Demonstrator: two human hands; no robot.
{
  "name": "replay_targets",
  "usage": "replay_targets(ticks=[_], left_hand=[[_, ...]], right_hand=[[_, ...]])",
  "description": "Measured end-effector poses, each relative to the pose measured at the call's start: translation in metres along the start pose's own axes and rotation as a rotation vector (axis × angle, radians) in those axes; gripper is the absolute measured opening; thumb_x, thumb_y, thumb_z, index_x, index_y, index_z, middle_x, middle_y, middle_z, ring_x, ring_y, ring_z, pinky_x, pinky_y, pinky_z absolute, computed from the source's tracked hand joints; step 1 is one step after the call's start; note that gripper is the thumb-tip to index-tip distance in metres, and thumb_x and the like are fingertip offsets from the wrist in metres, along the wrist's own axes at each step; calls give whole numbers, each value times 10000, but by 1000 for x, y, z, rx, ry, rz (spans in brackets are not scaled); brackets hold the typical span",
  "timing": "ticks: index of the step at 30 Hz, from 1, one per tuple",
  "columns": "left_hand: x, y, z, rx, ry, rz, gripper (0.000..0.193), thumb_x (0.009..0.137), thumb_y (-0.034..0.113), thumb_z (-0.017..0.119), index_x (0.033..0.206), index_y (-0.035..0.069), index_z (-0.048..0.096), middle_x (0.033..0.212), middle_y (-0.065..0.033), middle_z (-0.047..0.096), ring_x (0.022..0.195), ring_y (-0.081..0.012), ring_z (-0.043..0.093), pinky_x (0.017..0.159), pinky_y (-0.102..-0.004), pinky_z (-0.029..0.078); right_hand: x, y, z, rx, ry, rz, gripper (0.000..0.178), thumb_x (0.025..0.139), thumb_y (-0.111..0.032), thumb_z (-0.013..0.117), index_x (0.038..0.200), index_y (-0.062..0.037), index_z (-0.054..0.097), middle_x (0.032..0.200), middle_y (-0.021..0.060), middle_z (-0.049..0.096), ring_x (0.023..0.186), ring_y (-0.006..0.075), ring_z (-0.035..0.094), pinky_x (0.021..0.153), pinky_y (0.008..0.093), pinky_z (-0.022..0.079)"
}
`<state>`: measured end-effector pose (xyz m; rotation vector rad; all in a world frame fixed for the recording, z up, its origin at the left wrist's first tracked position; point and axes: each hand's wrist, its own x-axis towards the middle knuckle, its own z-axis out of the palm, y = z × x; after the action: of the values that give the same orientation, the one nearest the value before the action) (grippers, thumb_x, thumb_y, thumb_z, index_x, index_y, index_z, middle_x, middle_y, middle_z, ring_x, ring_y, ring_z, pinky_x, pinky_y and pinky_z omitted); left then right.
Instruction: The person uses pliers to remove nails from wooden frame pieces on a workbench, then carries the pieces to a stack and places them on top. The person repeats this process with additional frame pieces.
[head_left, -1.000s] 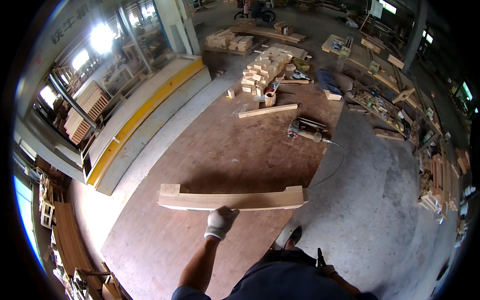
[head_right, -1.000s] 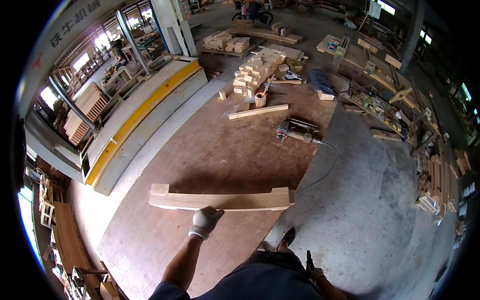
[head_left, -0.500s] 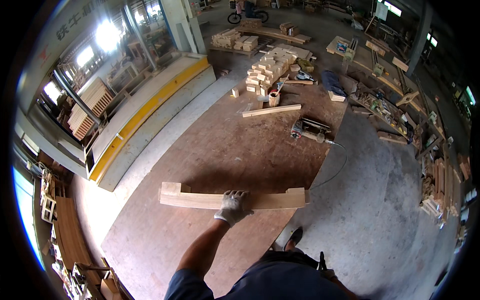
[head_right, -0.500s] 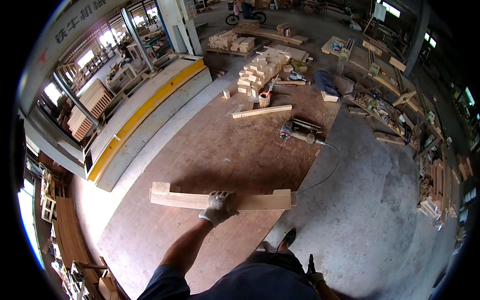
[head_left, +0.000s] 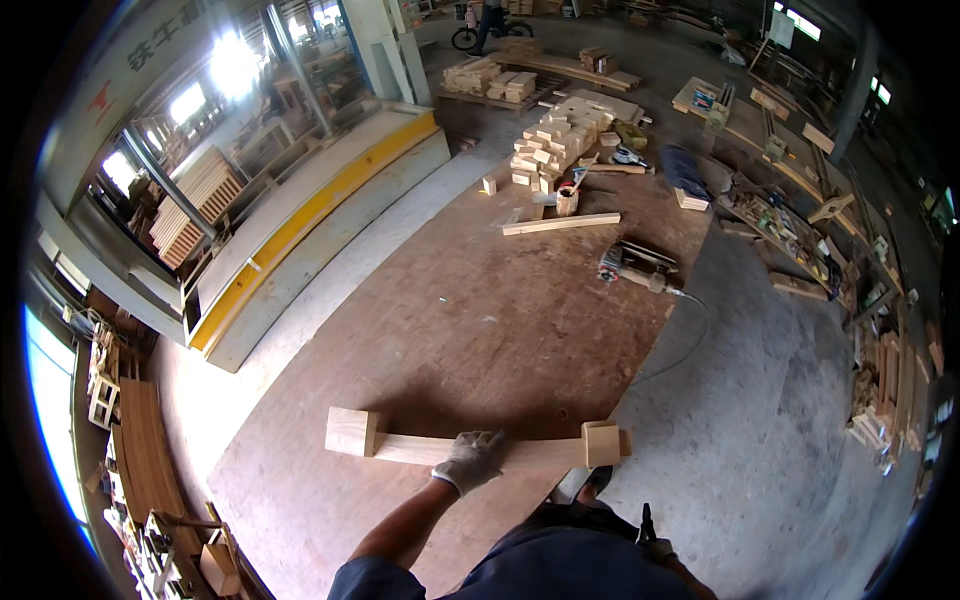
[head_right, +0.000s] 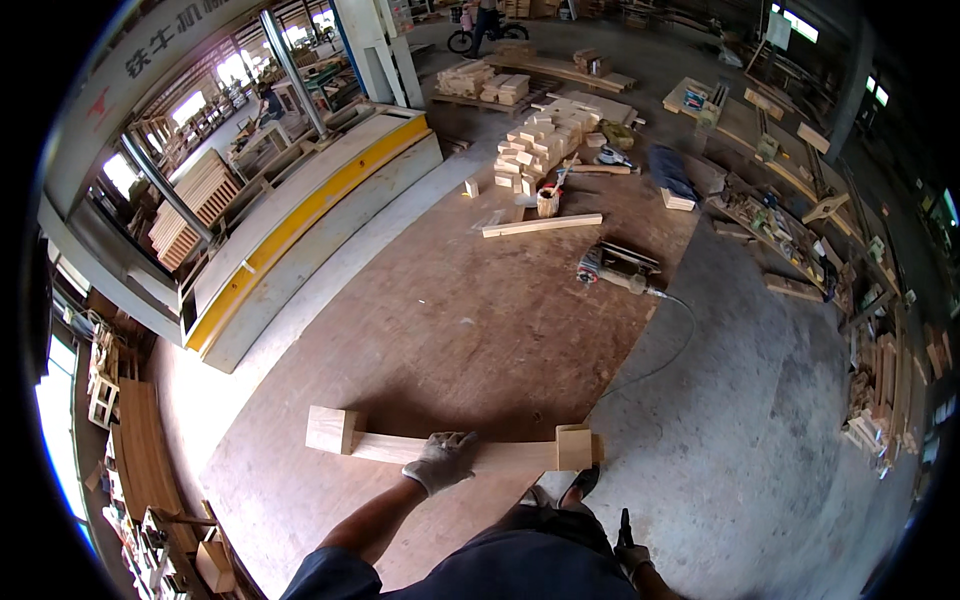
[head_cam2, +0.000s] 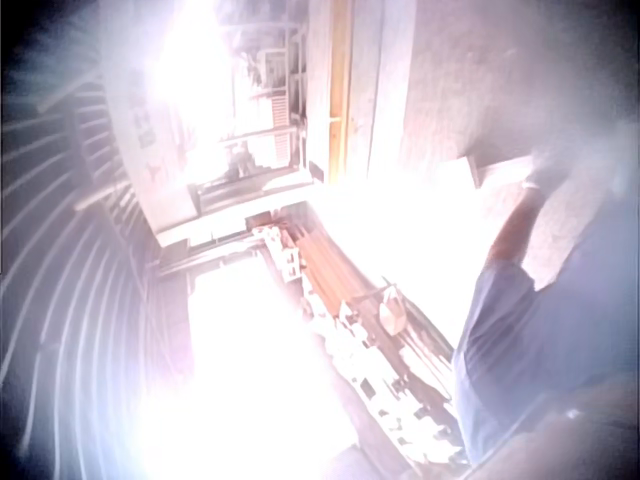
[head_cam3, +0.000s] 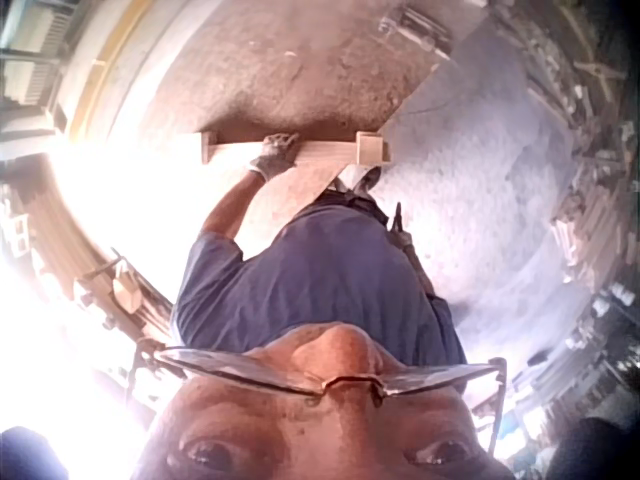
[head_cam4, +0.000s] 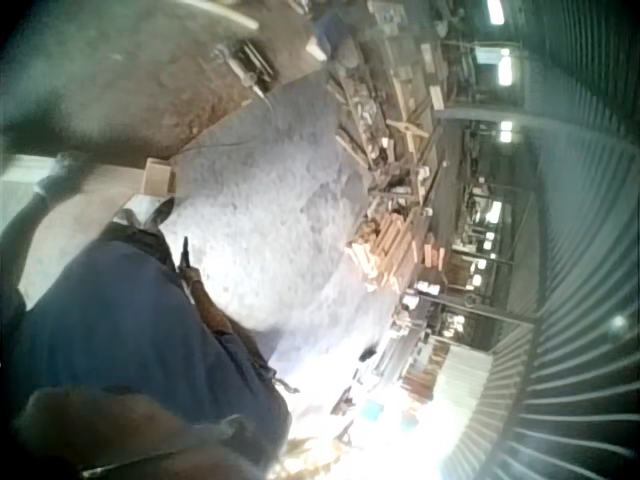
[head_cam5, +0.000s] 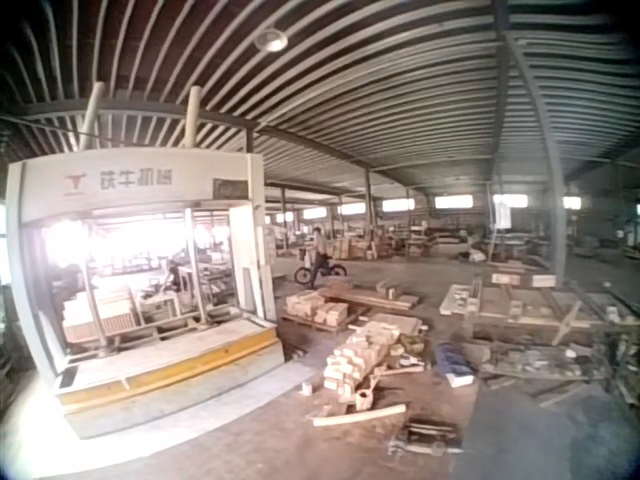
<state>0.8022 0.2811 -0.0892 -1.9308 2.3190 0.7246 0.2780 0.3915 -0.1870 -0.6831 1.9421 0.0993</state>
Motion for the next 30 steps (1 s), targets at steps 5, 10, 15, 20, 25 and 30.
replay_targets(ticks=[5,10,15,20,25,30], left_hand=[[-17,-33,-5,23,-29,-31,920,758,353,857,1539,82,453,1473,-187,572,1402,-374,494,1178,-517,344],[-23,-60,-15,105,-86,-42,773,741,288,858,1418,69,555,1359,-185,640,1277,-383,598,1057,-493,470],[-9,-55,-30,188,-100,-28,718,760,256,804,1405,41,574,1340,-198,645,1231,-378,624,1019,-483,503],[22,-59,-48,292,-26,14,603,798,166,716,1381,69,597,1284,-185,666,1151,-370,647,981,-489,510],[74,-94,-31,412,159,64,498,874,154,611,1370,107,621,1311,-169,654,1254,-357,589,1133,-501,404],[108,-93,-13,412,238,-6,467,959,225,567,1411,108,582,1442,-171,573,1386,-368,487,1224,-556,302]], right_hand=[[-6,-15,-3,21,22,45,360,818,-260,828,1002,43,765,854,84,738,753,193,698,651,380,522],[11,7,5,-115,40,55,360,817,-306,822,1009,-4,781,864,82,753,792,209,720,683,388,537],[37,39,12,-286,13,54,405,814,-370,824,995,-11,784,883,89,765,824,222,737,698,383,551],[5,13,3,-162,37,78,347,855,-304,801,994,12,769,864,97,752,798,244,730,682,397,550],[10,9,-10,24,-9,-164,261,897,-271,751,896,-11,729,783,107,716,702,256,709,604,415,533],[38,45,2,70,-65,-35,322,930,-307,675,889,8,731,750,127,722,650,259,713,570,424,544]])
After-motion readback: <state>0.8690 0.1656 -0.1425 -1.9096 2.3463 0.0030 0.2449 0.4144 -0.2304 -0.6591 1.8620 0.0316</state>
